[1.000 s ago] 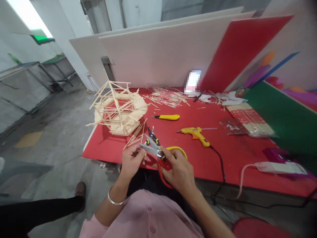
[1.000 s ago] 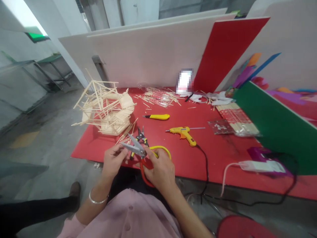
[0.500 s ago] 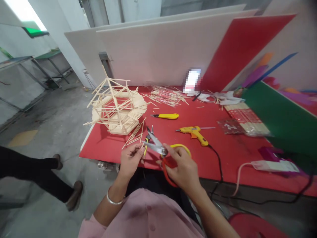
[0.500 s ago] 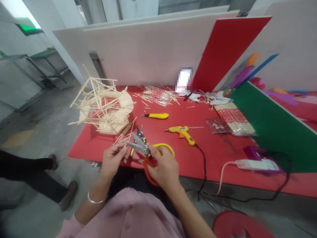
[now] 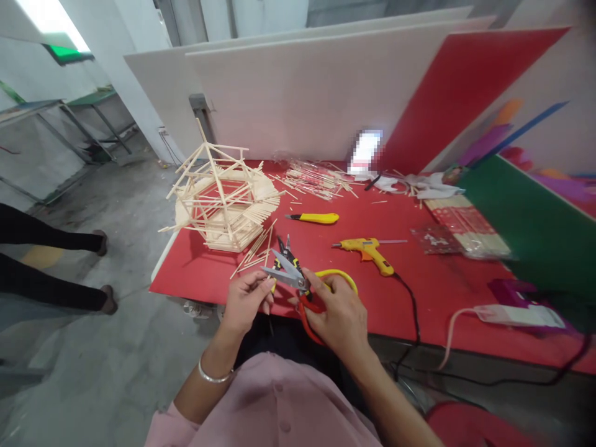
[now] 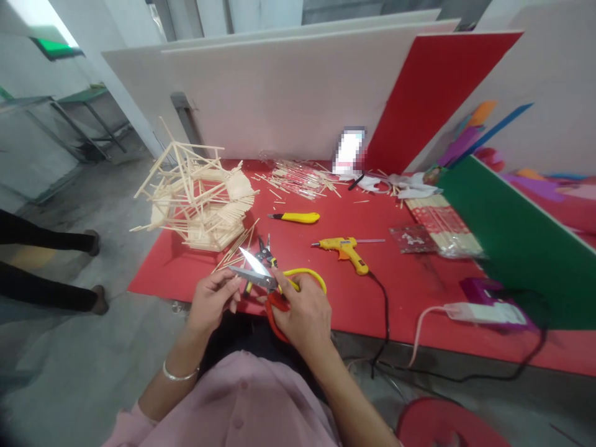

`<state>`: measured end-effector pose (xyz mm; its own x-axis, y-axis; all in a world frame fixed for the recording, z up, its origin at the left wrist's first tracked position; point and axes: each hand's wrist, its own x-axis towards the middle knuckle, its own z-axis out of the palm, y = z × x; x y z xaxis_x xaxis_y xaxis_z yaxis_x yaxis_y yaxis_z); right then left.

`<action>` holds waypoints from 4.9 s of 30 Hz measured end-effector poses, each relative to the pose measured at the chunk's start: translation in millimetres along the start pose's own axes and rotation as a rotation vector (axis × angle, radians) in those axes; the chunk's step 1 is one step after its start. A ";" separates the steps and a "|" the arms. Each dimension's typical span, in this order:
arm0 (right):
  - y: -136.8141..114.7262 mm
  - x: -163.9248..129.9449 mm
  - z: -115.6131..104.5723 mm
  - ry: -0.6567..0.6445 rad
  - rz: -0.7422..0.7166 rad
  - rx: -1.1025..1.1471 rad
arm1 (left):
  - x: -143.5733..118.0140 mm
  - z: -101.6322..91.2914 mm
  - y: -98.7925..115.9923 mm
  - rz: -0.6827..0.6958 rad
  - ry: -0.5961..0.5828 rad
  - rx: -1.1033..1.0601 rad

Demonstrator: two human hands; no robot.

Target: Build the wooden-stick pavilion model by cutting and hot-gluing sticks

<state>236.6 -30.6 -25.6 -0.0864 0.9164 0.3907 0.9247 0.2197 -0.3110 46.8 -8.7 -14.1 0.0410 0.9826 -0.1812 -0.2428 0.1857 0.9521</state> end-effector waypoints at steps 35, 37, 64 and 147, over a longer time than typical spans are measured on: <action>-38.5 36.1 2.9 -0.128 0.352 1.216 | -15.1 11.1 -6.7 0.266 0.054 0.365; -38.1 38.2 4.7 -0.081 0.331 1.227 | -20.0 14.3 -3.8 0.334 0.084 0.496; 9.3 15.4 11.7 -0.128 0.375 1.091 | -15.5 43.8 -20.4 0.095 0.100 -0.008; 8.4 15.1 -1.9 -0.478 -0.126 0.505 | 3.8 -15.7 -5.5 0.576 -0.049 0.654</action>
<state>243.8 -15.5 -20.7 -0.4419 0.8949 0.0627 0.6217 0.3559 -0.6977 33.1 -6.0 -23.9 0.1288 0.9207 0.3683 0.3660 -0.3893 0.8453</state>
